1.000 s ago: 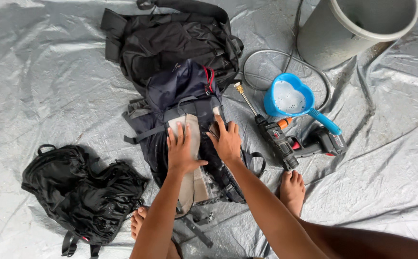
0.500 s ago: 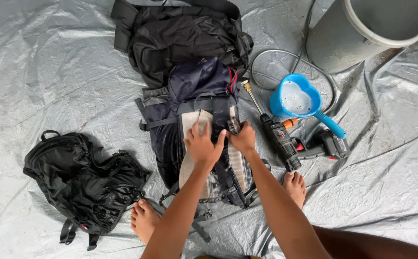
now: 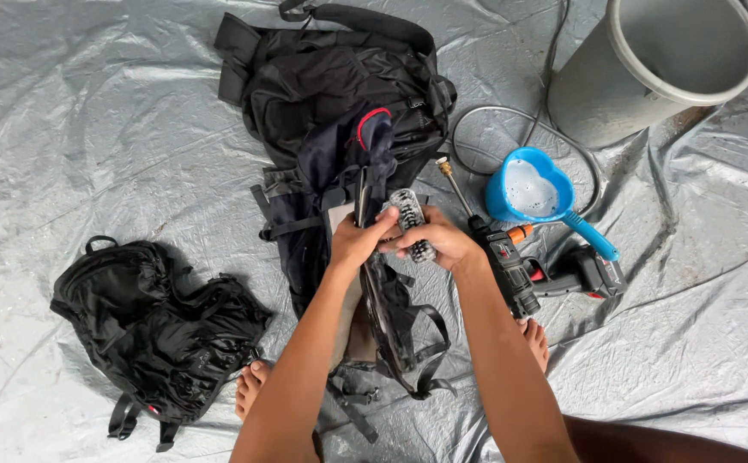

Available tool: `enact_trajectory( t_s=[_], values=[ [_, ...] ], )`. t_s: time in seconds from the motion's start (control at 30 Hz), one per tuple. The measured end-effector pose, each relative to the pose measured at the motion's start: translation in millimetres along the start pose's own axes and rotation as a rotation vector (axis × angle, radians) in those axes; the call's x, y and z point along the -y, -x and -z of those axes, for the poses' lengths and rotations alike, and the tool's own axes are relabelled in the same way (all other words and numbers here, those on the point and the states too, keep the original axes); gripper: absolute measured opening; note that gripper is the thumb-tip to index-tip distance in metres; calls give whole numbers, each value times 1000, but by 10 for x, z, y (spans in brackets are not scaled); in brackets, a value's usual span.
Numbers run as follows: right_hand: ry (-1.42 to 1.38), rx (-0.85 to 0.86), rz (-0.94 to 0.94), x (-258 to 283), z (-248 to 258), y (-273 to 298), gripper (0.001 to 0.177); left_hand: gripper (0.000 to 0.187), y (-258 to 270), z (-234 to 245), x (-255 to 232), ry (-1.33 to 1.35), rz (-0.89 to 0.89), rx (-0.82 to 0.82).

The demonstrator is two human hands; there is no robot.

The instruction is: The person scrubs the back panel of a backpack with a brush and soapy water, then flips it over to scrub the front. They work on a tarp with a bucket and funnel nearby.

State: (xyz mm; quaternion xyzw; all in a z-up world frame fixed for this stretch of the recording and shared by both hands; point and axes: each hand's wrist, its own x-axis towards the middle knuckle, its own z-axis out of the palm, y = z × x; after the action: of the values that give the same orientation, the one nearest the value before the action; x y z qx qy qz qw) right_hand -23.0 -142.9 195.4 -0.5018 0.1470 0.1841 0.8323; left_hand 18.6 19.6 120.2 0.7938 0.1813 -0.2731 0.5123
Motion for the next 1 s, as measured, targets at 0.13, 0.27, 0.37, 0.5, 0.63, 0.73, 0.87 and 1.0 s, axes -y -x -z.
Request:
enact_trajectory(
  t_s=[0.13, 0.27, 0.37, 0.5, 0.63, 0.73, 0.87, 1.0],
  values=[
    [41, 56, -91, -251, 83, -311, 54, 89, -235, 90, 464, 244, -134, 95],
    [277, -177, 3, -628, 315, -713, 52, 53, -285, 144, 646, 239, -305, 218],
    [327, -362, 124, -861, 744, -981, 43, 56, -354, 138, 634, 270, -291, 278],
    [316, -486, 139, -826, 606, -723, 41, 65, -309, 307, 454, 452, -166, 357],
    [123, -551, 1, -1063, 823, -781, 61, 86, 139, 737, 110, 702, -17, 381],
    [-198, -338, -81, -1081, 991, -867, 90, 72, 193, 960, -5, 719, -12, 397],
    [28, -460, -56, -917, 757, -768, 98, 99, -81, 950, 105, 60, -566, -80],
    [524, -643, 52, -899, 514, -531, 124, 73, 115, 626, 146, -346, -564, -202]
  ],
)
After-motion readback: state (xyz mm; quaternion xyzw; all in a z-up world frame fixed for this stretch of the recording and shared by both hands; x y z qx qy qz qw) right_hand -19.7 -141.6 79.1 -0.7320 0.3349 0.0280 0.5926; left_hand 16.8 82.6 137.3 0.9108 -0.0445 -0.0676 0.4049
